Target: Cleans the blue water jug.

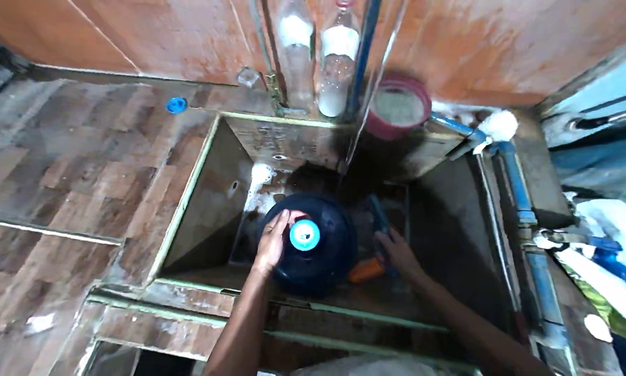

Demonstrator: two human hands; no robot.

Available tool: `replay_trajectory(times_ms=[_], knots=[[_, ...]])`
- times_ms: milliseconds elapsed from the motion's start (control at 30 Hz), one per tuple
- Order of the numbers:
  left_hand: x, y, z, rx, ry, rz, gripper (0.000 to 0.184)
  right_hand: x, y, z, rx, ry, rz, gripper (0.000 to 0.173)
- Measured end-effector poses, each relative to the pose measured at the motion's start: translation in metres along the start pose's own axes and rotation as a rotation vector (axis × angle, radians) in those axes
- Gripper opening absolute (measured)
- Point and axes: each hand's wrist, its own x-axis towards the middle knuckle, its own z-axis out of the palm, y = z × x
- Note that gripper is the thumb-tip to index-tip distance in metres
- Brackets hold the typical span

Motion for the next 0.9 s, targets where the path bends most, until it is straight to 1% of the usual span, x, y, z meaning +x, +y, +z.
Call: replay_trajectory(times_ms=[33,67,100,133,200,233,300,400,500,533,600,667,767,800,833,900], knots=[[-0.002,0.004,0.005,-0.02,0.055,-0.008,0.057,-0.019,-0.015,0.003,-0.034,-0.013,-0.143,0.04],[-0.004,0.008,0.01,-0.028,0.088,-0.02,0.061,-0.036,-0.026,0.008,-0.065,-0.048,-0.279,0.037],[-0.006,0.011,0.015,-0.035,0.093,-0.029,0.068,-0.045,-0.032,0.014,-0.104,-0.108,-0.396,0.036],[-0.007,0.012,0.019,-0.043,0.097,-0.035,0.075,-0.049,-0.033,0.022,-0.167,-0.171,-0.479,0.038],[-0.008,0.011,0.029,-0.044,0.141,-0.046,0.085,-0.045,-0.028,0.039,-0.352,-0.243,-0.589,0.046],[-0.009,0.011,0.033,-0.033,0.17,-0.053,0.087,-0.041,-0.025,0.049,-0.442,-0.239,-0.621,0.048],[-0.015,0.011,0.037,0.005,0.228,-0.079,0.088,-0.036,-0.028,0.066,-0.585,-0.167,-0.656,0.051],[-0.019,0.007,0.036,0.056,0.246,-0.099,0.086,-0.028,-0.03,0.08,-0.654,-0.1,-0.609,0.055],[-0.022,0.008,0.036,0.153,0.205,-0.076,0.069,-0.028,-0.037,0.079,-0.756,-0.021,-0.64,0.055],[-0.024,0.007,0.036,0.206,0.193,-0.047,0.063,-0.036,-0.046,0.079,-0.816,-0.044,-0.59,0.056],[-0.024,0.001,0.033,0.298,0.158,0.05,0.053,-0.055,-0.077,0.079,-0.954,-0.139,-0.405,0.058],[-0.027,-0.005,0.03,0.356,0.105,0.098,0.047,-0.073,-0.092,0.084,-0.991,-0.161,-0.26,0.058],[-0.028,0.001,0.038,0.393,0.035,0.057,0.042,-0.093,-0.128,0.082,-1.073,-0.142,-0.193,0.052],[-0.03,0.002,0.04,0.374,0.011,0.036,0.04,-0.095,-0.133,0.076,-1.068,-0.124,-0.185,0.049],[-0.03,0.002,0.042,0.334,-0.018,0.026,0.04,-0.091,-0.133,0.066,-1.046,-0.064,-0.186,0.047],[-0.024,0.002,0.042,0.255,-0.069,0.017,0.039,-0.078,-0.116,0.032,-1.013,0.127,-0.128,0.046]])
